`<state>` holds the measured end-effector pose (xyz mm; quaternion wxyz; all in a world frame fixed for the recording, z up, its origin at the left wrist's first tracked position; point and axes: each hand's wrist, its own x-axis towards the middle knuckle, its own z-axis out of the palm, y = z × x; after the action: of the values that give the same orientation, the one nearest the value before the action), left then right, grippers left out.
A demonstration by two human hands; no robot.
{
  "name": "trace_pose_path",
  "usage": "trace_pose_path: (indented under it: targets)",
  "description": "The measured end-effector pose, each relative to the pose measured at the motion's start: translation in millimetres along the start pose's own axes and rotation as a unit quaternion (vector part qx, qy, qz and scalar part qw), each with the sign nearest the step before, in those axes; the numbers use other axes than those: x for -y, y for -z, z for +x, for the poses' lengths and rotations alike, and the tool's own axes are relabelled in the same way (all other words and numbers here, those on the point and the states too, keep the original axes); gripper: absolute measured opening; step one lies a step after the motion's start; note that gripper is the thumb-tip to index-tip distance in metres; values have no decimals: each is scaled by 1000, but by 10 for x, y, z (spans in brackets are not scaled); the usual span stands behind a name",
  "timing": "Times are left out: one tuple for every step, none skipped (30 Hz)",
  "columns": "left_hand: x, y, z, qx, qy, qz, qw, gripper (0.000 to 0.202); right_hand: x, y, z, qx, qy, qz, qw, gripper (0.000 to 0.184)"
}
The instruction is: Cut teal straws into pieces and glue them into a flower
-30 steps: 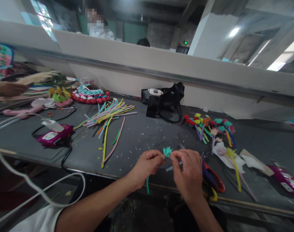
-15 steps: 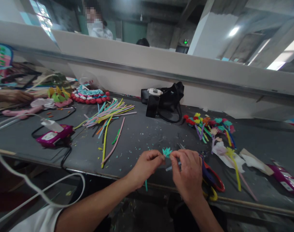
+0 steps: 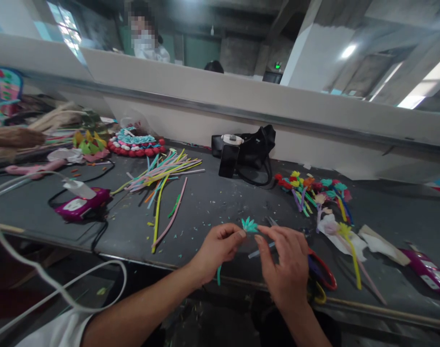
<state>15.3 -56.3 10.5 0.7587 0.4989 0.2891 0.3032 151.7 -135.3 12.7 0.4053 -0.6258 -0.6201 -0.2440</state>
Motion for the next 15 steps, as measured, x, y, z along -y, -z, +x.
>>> trace_pose_path:
  targets:
    - [4, 7, 3, 2, 0, -16, 1000, 28, 1, 9, 1, -16, 0, 10, 1000, 16]
    - [5, 13, 6, 3, 1, -30, 1000, 26, 0, 18, 2, -29, -1, 20, 999, 17]
    - [5, 18, 7, 5, 1, -42, 999, 25, -1, 26, 3, -37, -5, 29, 999, 17]
    - [3, 21, 7, 8, 2, -54, 999, 24, -4, 33, 3, -42, -10, 37, 998, 16]
    - [0, 24, 6, 13, 3, -65, 998, 23, -6, 39, 2, -43, -15, 44, 998, 15]
    - [-3, 25, 5, 18, 5, -76, 997, 22, -8, 44, 0, -41, -22, 52, 998, 14]
    - [-6, 25, 4, 21, 7, -86, 996, 21, -10, 47, -3, -38, -28, 60, 997, 13]
    - [-9, 25, 3, 24, 10, -95, 995, 21, -10, 48, -7, -35, -32, 69, 997, 13]
    - [-11, 24, 2, 26, 13, -102, 994, 22, -9, 48, -11, -32, -38, 77, 996, 12]
    - [-12, 23, 1, 28, 17, -108, 994, 22, -7, 47, -14, -29, -41, 83, 995, 12]
    - [-12, 23, 1, 30, 19, -113, 993, 23, -5, 45, -17, -25, -44, 88, 995, 12]
    - [-11, 22, 1, 32, 21, -118, 992, 23, -2, 42, -19, -23, -46, 91, 995, 12]
    - [-10, 21, 0, 35, 21, -123, 992, 23, 2, 39, -20, -21, -48, 93, 994, 11]
    - [-9, 20, 0, 37, 20, -126, 991, 23, 5, 36, -21, -18, -49, 95, 994, 11]
    - [-8, 20, -1, 39, 20, -130, 991, 23, 7, 34, -21, -17, -48, 97, 994, 10]
